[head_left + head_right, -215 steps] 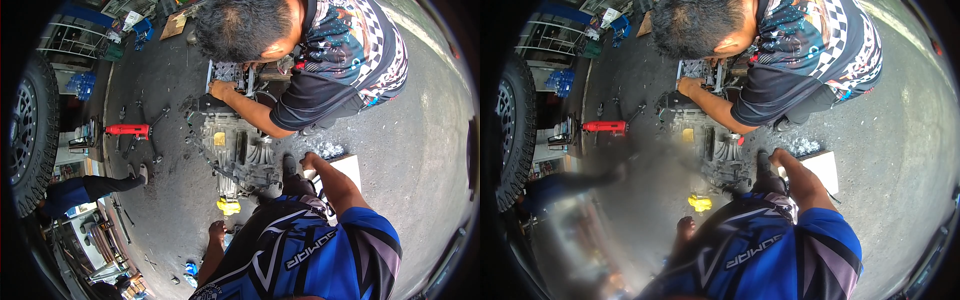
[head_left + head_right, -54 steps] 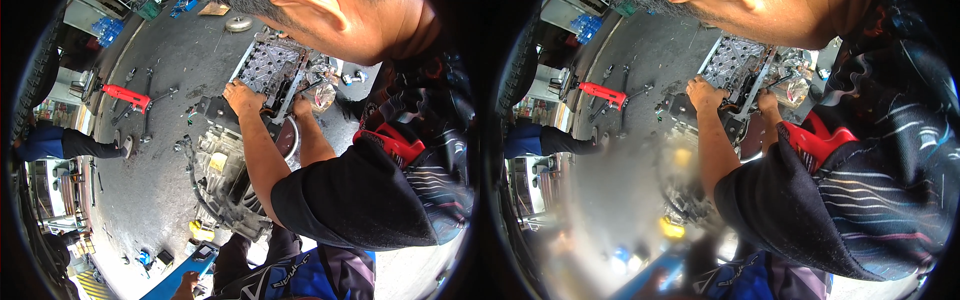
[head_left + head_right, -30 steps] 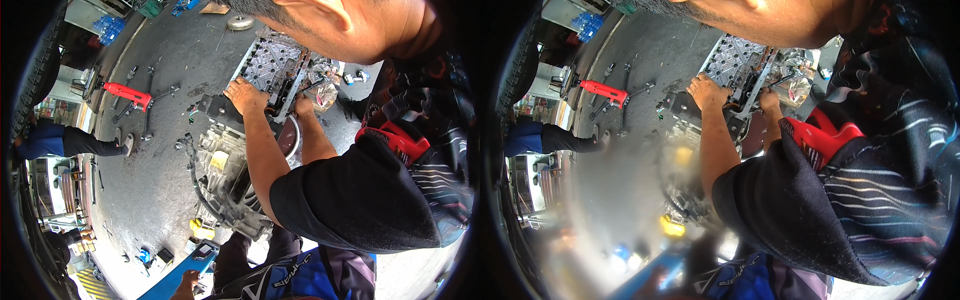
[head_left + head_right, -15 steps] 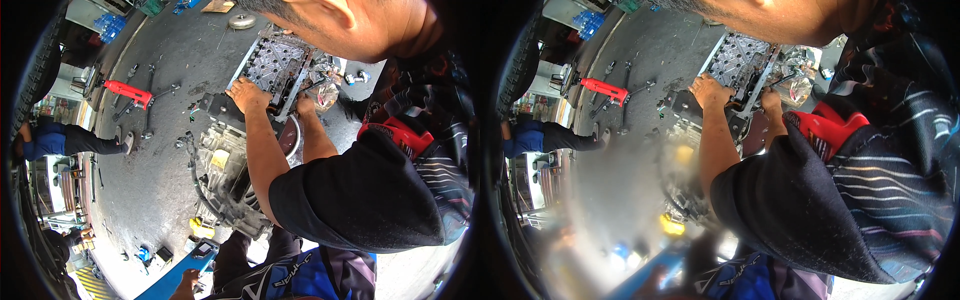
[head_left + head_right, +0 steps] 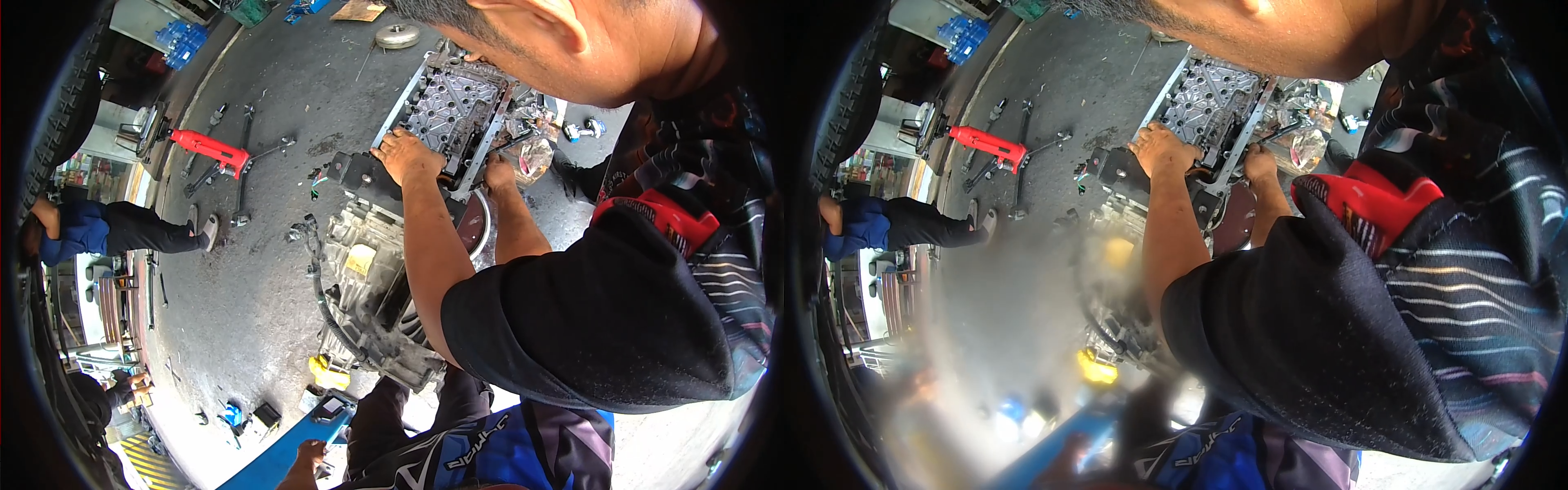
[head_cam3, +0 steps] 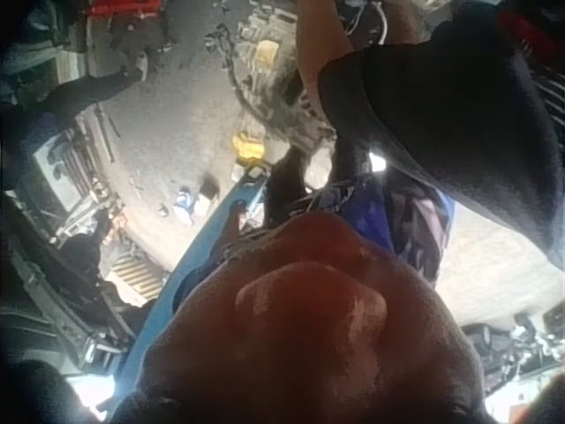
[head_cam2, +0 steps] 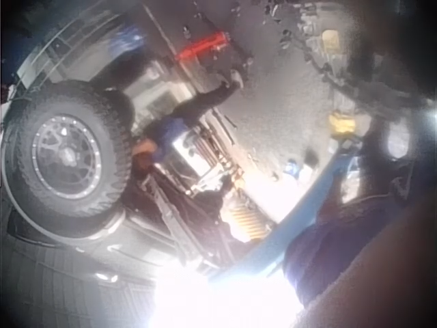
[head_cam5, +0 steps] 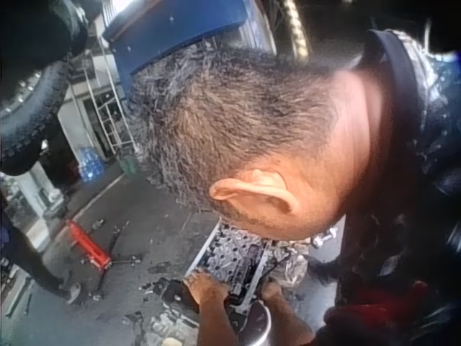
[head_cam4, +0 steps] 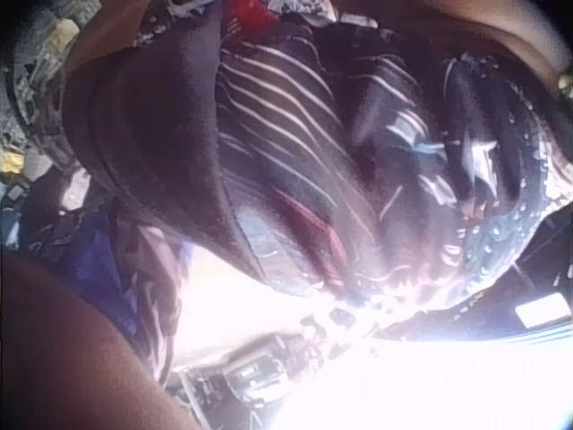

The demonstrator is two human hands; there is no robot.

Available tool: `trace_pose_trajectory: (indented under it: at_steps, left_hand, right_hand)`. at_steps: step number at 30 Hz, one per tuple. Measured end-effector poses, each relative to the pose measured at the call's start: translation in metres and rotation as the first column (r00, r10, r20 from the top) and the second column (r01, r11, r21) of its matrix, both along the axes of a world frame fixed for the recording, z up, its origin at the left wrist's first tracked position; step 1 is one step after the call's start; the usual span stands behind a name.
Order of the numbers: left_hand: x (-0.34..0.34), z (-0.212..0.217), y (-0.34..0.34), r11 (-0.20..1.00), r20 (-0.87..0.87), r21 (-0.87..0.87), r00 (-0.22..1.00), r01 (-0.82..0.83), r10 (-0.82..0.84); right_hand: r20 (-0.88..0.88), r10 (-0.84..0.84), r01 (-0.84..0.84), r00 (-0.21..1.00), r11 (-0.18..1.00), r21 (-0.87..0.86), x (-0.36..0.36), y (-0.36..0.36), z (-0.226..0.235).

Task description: Disassembling and inspecting an automotive transmission valve body unit.

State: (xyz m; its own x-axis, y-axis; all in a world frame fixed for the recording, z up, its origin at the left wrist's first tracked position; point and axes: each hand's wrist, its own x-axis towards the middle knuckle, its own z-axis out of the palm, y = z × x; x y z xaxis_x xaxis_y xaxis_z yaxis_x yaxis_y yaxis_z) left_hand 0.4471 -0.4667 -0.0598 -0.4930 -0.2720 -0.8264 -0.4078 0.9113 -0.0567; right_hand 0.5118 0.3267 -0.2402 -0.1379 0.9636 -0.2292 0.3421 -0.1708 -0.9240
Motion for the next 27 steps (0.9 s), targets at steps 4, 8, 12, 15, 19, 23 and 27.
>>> trace_pose_trajectory:
  at_steps: [4,8,12,15,19,23,27]
  left_hand:
    - [0.002,0.001,-0.004,1.0,0.002,0.006,1.0,0.008,-0.008]
    - [0.004,0.005,-0.002,1.0,0.001,0.005,1.0,0.006,-0.006]
    - [0.003,0.002,0.007,0.999,0.013,0.023,0.999,0.033,-0.033]
    - [0.005,0.003,0.006,0.999,0.015,0.021,0.999,0.035,-0.035]
    - [0.004,0.003,0.003,0.998,0.022,0.044,0.999,0.037,-0.038]
    - [0.002,-0.007,-0.014,1.0,0.011,0.014,1.0,-0.011,0.011]
    - [-0.005,-0.017,-0.019,0.983,0.054,0.018,0.982,0.181,-0.182]
  right_hand:
    - [-0.037,-0.003,-0.002,0.999,0.992,-0.124,0.004,-0.012,0.04]
    - [-0.069,0.003,-0.018,0.998,0.976,-0.216,0.003,-0.022,0.06]
    - [0.135,0.062,-0.049,0.989,0.994,-0.101,0.014,-0.004,0.047]
    - [0.164,0.1,-0.081,0.981,0.99,-0.116,0.021,-0.014,0.045]
    - [0.214,0.162,-0.135,0.963,0.981,-0.136,0.032,-0.028,0.039]
    - [0.263,0.217,-0.179,0.94,0.971,-0.16,0.051,-0.049,0.035]
    - [0.323,0.253,-0.204,0.912,0.963,-0.176,0.081,-0.074,0.034]
